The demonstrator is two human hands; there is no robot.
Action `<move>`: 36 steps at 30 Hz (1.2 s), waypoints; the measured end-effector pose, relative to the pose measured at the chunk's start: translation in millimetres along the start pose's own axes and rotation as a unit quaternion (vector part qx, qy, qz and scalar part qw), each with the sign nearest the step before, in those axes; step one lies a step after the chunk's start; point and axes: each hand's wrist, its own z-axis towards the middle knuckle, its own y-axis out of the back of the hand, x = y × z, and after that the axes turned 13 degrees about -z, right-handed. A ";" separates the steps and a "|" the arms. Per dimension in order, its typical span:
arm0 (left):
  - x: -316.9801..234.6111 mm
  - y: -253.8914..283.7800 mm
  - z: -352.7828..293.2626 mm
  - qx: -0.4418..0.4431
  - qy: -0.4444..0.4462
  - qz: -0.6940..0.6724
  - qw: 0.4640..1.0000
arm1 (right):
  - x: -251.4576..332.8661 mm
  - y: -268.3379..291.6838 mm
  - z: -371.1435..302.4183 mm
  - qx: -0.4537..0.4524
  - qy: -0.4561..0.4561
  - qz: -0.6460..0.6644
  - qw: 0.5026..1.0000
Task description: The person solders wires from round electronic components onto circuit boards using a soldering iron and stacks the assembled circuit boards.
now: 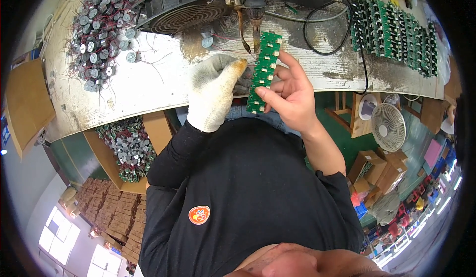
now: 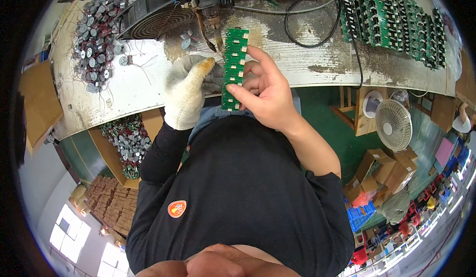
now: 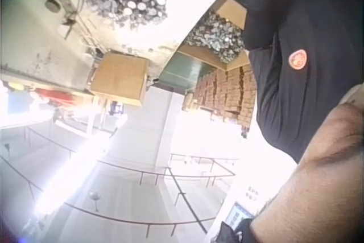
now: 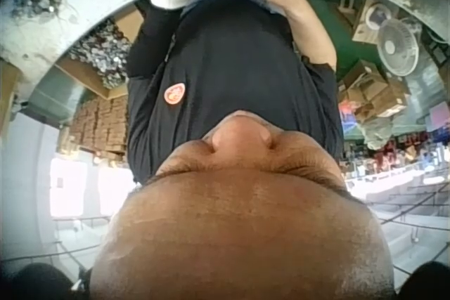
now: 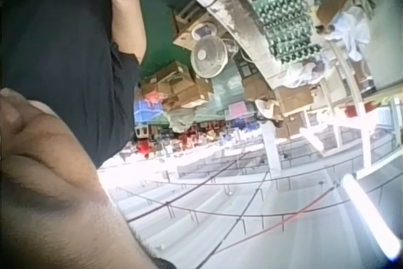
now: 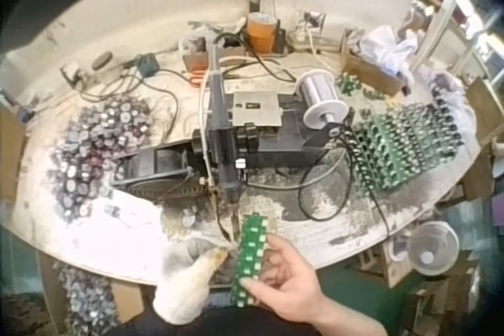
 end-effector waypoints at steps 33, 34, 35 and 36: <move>-90.9 105.4 10.0 0.004 -0.302 0.704 0.643 | -0.9 0.1 14.2 -0.048 0.022 0.011 0.999; -89.9 105.5 11.1 0.004 -0.315 0.704 0.637 | -0.9 0.7 14.0 -0.046 0.019 0.011 0.999; -88.7 105.1 11.8 0.005 -0.327 0.703 0.631 | -0.5 1.7 13.5 -0.044 0.016 0.011 0.999; -87.3 104.9 12.1 0.006 -0.327 0.703 0.632 | -0.1 2.2 13.1 -0.045 0.016 0.011 0.999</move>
